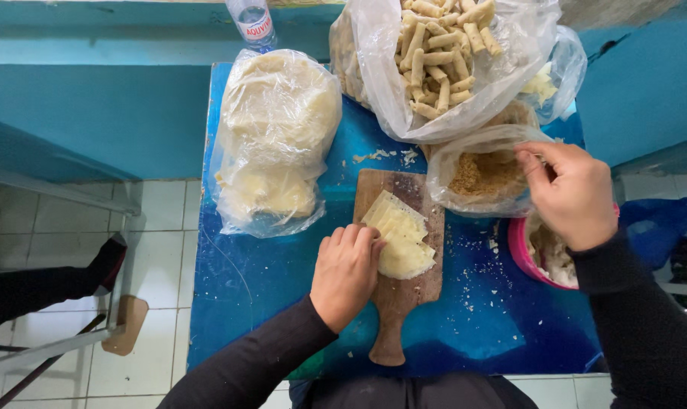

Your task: The person flattens pieces of white dough by hand on a small wooden board, sprinkles brown sugar from a plastic bag using a spoon, and folds the dough over the filling. They repeat this with several dough pieces, stacking the folded pieces on the board.

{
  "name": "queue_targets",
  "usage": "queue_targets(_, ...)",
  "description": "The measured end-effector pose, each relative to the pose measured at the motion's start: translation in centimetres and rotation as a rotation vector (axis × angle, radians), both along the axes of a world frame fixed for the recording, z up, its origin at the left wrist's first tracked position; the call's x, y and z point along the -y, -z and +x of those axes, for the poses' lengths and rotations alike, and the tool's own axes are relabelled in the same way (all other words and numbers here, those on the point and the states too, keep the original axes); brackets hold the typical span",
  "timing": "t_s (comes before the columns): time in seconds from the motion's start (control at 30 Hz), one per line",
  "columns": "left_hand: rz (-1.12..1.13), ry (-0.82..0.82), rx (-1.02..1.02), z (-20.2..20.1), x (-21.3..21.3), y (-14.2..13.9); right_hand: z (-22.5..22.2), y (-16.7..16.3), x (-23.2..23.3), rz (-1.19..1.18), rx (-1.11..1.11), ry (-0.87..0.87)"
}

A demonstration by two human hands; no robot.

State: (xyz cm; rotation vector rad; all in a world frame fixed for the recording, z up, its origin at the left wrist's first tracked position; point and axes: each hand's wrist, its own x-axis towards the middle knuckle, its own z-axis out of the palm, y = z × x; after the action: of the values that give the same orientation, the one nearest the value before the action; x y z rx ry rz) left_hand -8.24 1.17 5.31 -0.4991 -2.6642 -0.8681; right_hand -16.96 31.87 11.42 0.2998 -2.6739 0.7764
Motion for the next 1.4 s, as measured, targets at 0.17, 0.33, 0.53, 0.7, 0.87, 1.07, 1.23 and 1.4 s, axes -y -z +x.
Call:
queue_targets(0.17, 0.009, 0.011, 0.003, 0.1, 0.2, -0.3, -0.3, 1.0, -0.9, -0.181, 0.142, 0.068)
queue_targets(0.33, -0.007, 0.013, 0.023, 0.2, 0.1, -0.6, -0.4, 1.6, -2.1, -0.402, 0.201, 0.075)
queue_targets(0.53, -0.071, -0.004, 0.093, 0.5, 0.2, -0.7, 0.6, 1.2, -3.4, -0.829, 0.26, 0.123)
queue_targets(0.7, -0.083, 0.004, 0.089, 0.6, 0.2, -0.8, 3.6, 1.3, -2.4, -0.925, 0.289, 0.084)
queue_targets(0.87, -0.046, 0.018, 0.116, 0.6, 0.2, -0.9, 6.3, 3.4, 1.1, -0.955, 0.475, 0.098)
queue_targets(1.07, 0.012, 0.041, 0.132, 0.6, 0.3, -0.9, 8.5, 3.7, 4.4, -0.566, 0.391, -0.098)
queue_targets(1.23, 0.064, 0.053, 0.14, 0.5, 0.1, -0.9, 9.8, 2.7, 5.6, -0.176, 0.025, -0.365)
queue_targets(1.4, 0.146, 0.073, 0.147, 0.7, 0.0, -1.1, 10.7, 2.6, 6.1, -0.107, -0.099, -0.484)
